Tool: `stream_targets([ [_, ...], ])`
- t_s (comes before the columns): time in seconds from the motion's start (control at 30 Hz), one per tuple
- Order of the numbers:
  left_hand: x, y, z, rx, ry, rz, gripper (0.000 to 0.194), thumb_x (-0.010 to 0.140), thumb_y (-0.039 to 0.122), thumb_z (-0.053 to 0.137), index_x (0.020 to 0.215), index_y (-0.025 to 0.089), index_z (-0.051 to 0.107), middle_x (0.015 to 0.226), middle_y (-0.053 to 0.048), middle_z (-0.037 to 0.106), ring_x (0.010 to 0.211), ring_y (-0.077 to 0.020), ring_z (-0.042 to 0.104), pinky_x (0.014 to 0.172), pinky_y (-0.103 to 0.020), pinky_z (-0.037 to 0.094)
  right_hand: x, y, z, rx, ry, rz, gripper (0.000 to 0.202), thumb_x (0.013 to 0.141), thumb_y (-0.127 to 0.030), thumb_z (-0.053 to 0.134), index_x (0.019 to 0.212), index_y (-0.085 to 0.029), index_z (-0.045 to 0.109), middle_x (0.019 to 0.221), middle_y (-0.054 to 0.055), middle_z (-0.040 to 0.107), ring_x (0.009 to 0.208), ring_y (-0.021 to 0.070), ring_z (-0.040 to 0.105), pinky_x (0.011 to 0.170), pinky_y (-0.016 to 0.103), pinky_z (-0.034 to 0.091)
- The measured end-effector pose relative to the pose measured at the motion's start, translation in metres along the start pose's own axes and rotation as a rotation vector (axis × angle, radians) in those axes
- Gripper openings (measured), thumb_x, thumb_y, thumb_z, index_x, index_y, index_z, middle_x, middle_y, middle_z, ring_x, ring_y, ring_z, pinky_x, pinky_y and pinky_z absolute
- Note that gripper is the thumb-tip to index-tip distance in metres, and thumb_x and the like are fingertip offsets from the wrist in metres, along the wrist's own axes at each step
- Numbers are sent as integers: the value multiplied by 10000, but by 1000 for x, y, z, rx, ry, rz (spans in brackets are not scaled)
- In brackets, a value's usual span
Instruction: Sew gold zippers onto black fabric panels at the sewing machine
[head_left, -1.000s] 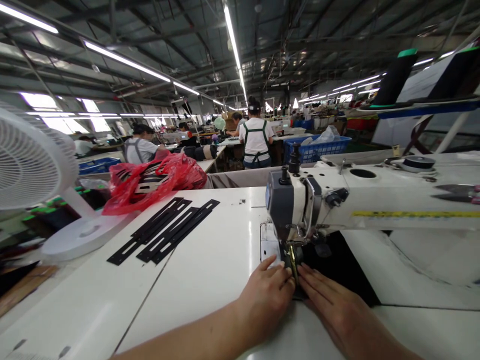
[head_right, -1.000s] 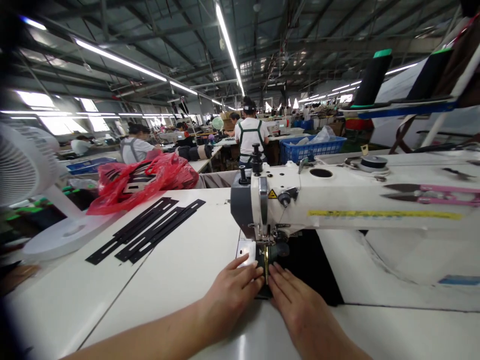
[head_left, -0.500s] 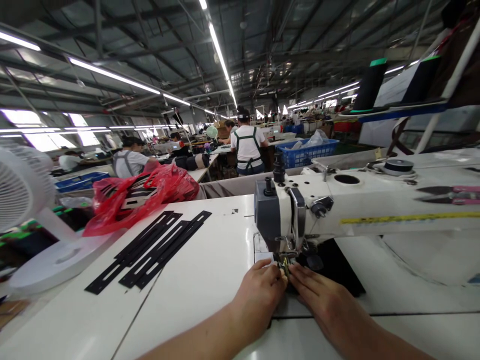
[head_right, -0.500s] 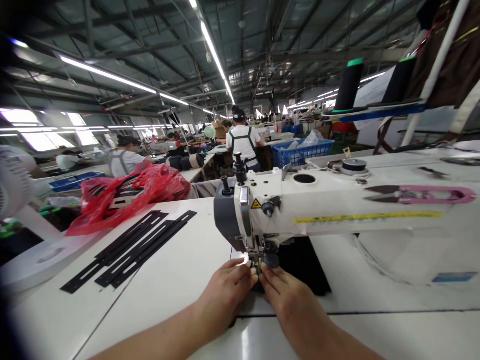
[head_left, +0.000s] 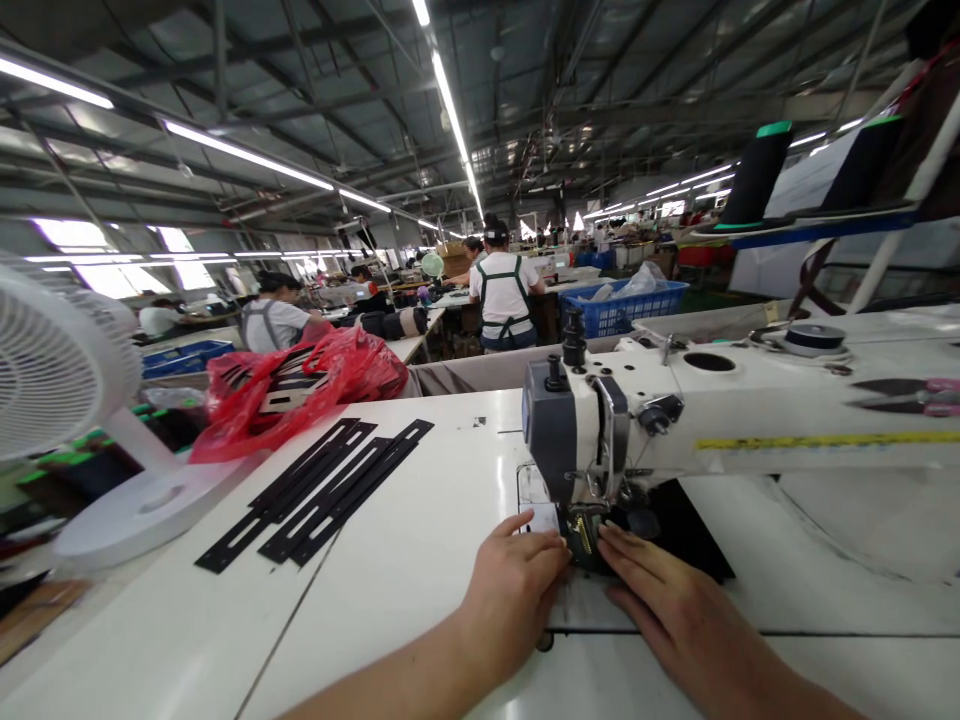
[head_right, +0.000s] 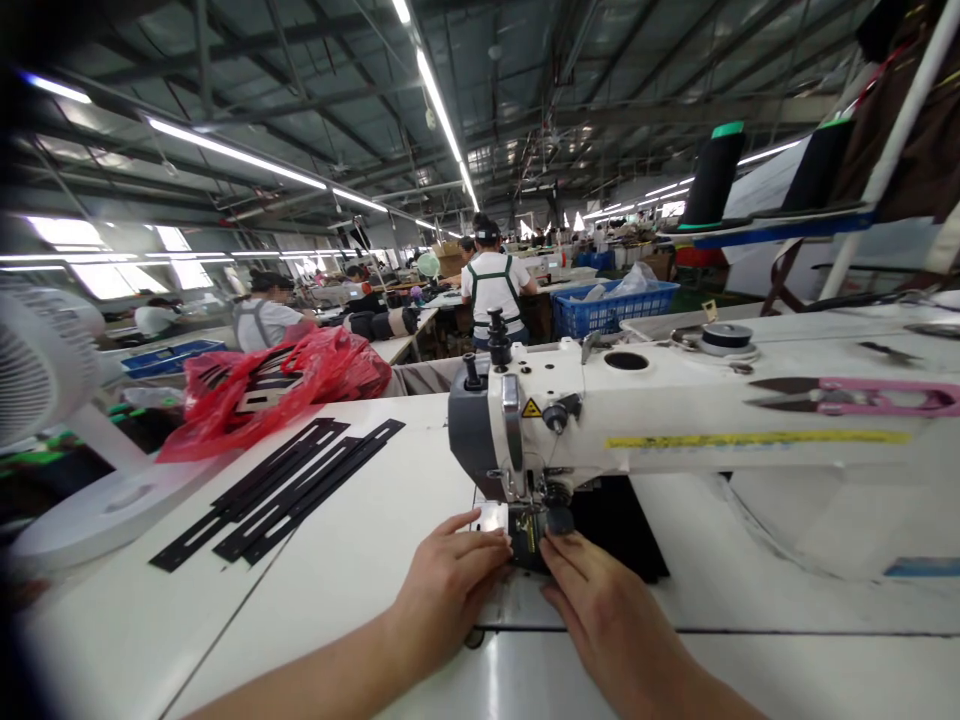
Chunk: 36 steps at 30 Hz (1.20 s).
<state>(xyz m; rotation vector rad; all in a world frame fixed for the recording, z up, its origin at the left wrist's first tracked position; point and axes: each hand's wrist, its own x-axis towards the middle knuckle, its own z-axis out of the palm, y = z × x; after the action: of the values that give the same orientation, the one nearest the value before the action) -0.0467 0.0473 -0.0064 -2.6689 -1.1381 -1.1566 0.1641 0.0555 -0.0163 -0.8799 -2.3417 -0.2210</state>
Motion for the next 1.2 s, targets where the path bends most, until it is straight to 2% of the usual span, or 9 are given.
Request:
stream_targets([
  [0.13, -1, -2, 2, 80, -40, 129, 218, 911, 142, 393, 931, 155, 610, 909, -55, 683, 818, -136, 651, 958, -365, 447, 1, -2, 1, -110, 2, -102, 336, 844, -81, 400, 1069, -80, 649, 1112, 154, 626, 998, 238, 616, 843, 356, 528],
  [0.23, 2, -1, -1, 167, -90, 216, 257, 920, 127, 344, 912, 130, 601, 842, -62, 666, 783, -136, 641, 959, -369, 445, 2, -2, 1, -139, 1, -147, 343, 839, -58, 393, 1059, -87, 655, 1112, 160, 624, 1005, 240, 613, 846, 353, 530],
  [0.33, 6, -1, -2, 223, -86, 276, 270, 922, 101, 336, 860, 117, 599, 781, -55, 646, 782, -139, 635, 972, -367, 433, 3, 0, 2, -154, 10, -164, 378, 821, -13, 366, 1043, -97, 661, 1103, 149, 630, 1005, 226, 613, 842, 336, 533],
  [0.63, 11, -15, 2, 212, -136, 269, 204, 920, 126, 402, 834, 126, 587, 771, -33, 623, 775, -135, 619, 983, -355, 403, 20, -3, -2, -239, 79, -191, 435, 851, 12, 260, 940, -69, 678, 986, 137, 677, 848, 190, 664, 722, 273, 570],
  [0.83, 16, -22, 3, 209, -124, 252, 195, 915, 129, 406, 825, 132, 578, 777, -32, 620, 745, -144, 605, 919, -349, 425, 26, -1, -1, -217, 77, -155, 441, 866, 14, 244, 911, -108, 665, 891, 93, 698, 784, 147, 669, 598, 201, 554],
  [0.97, 15, -25, 5, 198, -154, 231, 169, 914, 148, 421, 854, 136, 579, 820, -38, 625, 801, -155, 605, 937, -355, 401, 25, 2, 1, -197, 36, -149, 422, 869, 6, 247, 948, -100, 648, 913, 102, 693, 783, 146, 667, 551, 195, 543],
  [1.13, 16, -29, 5, 198, -207, 216, 143, 912, 148, 442, 879, 141, 581, 851, -44, 630, 853, -154, 602, 936, -341, 388, 27, 5, 2, -230, 38, -158, 389, 891, -29, 262, 950, -102, 639, 868, 99, 694, 783, 169, 667, 617, 243, 554],
  [1.2, 16, -29, 4, 196, -209, 211, 145, 910, 148, 442, 876, 142, 583, 843, -47, 633, 852, -158, 605, 925, -340, 391, 29, 5, 1, -238, 31, -159, 381, 900, -40, 263, 943, -105, 637, 849, 95, 695, 760, 165, 668, 569, 233, 543],
])
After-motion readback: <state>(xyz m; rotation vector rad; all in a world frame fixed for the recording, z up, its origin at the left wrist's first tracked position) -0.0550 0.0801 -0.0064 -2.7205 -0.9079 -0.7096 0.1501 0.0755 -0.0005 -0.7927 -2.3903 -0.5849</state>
